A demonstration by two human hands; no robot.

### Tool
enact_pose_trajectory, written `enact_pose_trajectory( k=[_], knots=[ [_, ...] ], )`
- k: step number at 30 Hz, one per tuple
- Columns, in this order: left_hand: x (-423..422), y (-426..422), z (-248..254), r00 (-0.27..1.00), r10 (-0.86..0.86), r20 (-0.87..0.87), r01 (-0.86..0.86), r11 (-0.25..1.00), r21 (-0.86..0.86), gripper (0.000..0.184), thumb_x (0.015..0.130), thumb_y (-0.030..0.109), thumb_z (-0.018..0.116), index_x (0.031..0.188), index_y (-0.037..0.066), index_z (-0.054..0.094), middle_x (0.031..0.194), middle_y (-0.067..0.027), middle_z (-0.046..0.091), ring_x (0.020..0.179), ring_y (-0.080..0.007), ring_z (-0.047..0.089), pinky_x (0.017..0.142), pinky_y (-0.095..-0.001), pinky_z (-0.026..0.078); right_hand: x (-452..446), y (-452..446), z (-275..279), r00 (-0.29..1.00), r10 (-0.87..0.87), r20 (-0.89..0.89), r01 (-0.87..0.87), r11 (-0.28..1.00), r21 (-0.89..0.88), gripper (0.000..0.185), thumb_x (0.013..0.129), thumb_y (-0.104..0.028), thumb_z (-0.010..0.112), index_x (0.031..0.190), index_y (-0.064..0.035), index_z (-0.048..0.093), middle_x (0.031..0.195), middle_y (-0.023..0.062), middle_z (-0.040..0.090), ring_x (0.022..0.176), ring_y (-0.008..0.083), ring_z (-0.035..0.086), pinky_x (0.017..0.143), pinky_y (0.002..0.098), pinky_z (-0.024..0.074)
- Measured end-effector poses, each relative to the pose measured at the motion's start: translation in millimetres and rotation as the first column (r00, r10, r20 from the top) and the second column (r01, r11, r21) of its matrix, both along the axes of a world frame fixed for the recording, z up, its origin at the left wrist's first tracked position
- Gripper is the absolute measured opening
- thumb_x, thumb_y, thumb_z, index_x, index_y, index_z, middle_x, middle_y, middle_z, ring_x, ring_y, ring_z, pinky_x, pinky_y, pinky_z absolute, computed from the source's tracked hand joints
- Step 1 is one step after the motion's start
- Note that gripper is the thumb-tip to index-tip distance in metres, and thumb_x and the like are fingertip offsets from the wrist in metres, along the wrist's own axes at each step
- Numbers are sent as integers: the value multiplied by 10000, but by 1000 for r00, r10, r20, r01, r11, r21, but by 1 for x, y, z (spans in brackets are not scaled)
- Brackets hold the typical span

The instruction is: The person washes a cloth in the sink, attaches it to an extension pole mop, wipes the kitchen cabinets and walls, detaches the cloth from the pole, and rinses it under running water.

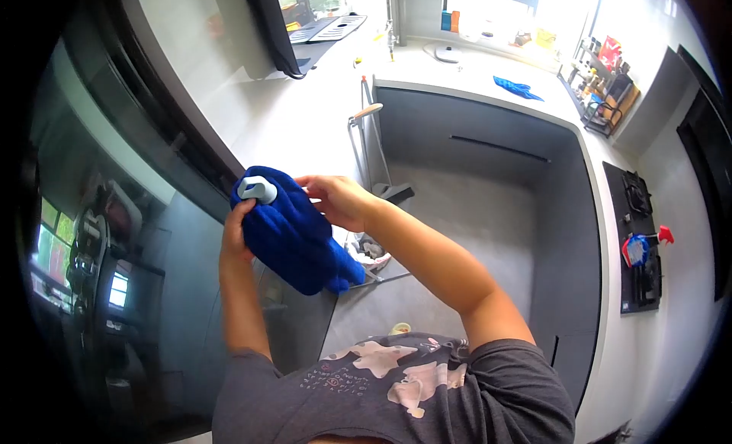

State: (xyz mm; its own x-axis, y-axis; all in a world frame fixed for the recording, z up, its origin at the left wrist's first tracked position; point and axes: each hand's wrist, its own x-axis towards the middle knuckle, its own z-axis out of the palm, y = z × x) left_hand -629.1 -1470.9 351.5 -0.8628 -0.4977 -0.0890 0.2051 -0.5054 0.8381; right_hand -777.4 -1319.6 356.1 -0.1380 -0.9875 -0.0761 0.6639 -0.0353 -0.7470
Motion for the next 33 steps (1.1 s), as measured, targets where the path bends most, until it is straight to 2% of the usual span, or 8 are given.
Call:
enact_pose_trajectory(
  k=[4, 6, 10, 14, 18, 21, 26, 33],
  knots=[
    [3, 5, 25, 994, 95, 45, -75, 943, -325, 368, 758, 152, 539, 1090, -5, 530, 991, -116, 593, 940, -224, 579, 845, -347, 468, -9, -20, -68, 729, 262, -632, -126, 959, 252, 609, 790, 83, 383, 1352, -140, 307, 1135, 129, 526, 904, 190, 584, 757, 363, 518],
    [1, 9, 32, 992, 124, 31, -105, 931, -350, 351, 764, 170, 523, 1062, -16, 538, 936, -111, 604, 895, -233, 597, 826, -348, 477, -8, -43, -113, 645, 160, -748, -69, 986, 151, 572, 798, 94, 467, 1315, -135, 382, 1122, 76, 555, 863, 171, 599, 716, 293, 522],
    [-1, 4, 48, 961, 273, -44, -276, 953, -127, 349, 785, 242, 541, 1034, -3, 554, 928, -111, 614, 842, -218, 612, 767, -339, 497, -5, -60, -104, 370, -33, -929, 73, 997, -6, 454, 781, -32, 498, 1218, -153, 481, 1040, 146, 604, 958, 264, 576, 844, 362, 445],
    [15, 16, 108, 914, 340, -222, -397, 861, -319, 372, 792, 268, 568, 1042, -7, 561, 941, -102, 612, 848, -198, 605, 762, -317, 484, -4, -90, -117, 41, 52, -998, 102, 993, 56, 411, 786, -95, 529, 1192, -137, 489, 1045, 179, 595, 987, 307, 566, 840, 392, 433],
    [46, 31, 116, 906, 361, -222, -419, 839, -348, 395, 777, 243, 578, 1072, -18, 550, 987, -112, 600, 897, -207, 596, 800, -329, 471, -4, -126, -117, 163, 0, -987, 332, 942, 55, 551, 757, -178, 549, 1266, -64, 371, 1097, 212, 549, 1030, 337, 533, 873, 389, 420],
    [75, 47, 85, 922, 362, -140, -386, 827, -409, 419, 759, 166, 563, 1127, -29, 516, 1027, -100, 571, 938, -191, 559, 857, -313, 421, -1, -139, -120, 11, -86, -996, 426, 902, -73, 574, 741, -180, 596, 1240, -29, 357, 1125, 194, 524, 1051, 337, 510, 871, 400, 422],
    [107, 46, -8, 916, 348, 201, -289, 918, -272, 379, 737, 116, 609, 1088, -14, 548, 1009, -66, 571, 946, -161, 538, 868, -295, 397, 1, -145, -121, 17, -100, -995, 398, 913, -85, 524, 746, -252, 605, 1164, -19, 391, 997, 204, 565, 948, 351, 550, 804, 417, 440],
    [128, 64, -81, 896, 308, 320, -253, 946, -204, 324, 736, 81, 628, 1045, 25, 551, 943, -31, 550, 892, -131, 514, 830, -272, 390, 24, -140, -101, -122, -18, -992, 190, 981, -41, 415, 724, -247, 585, 989, 20, 411, 841, 210, 595, 817, 361, 584, 726, 427, 460]
  ],
)
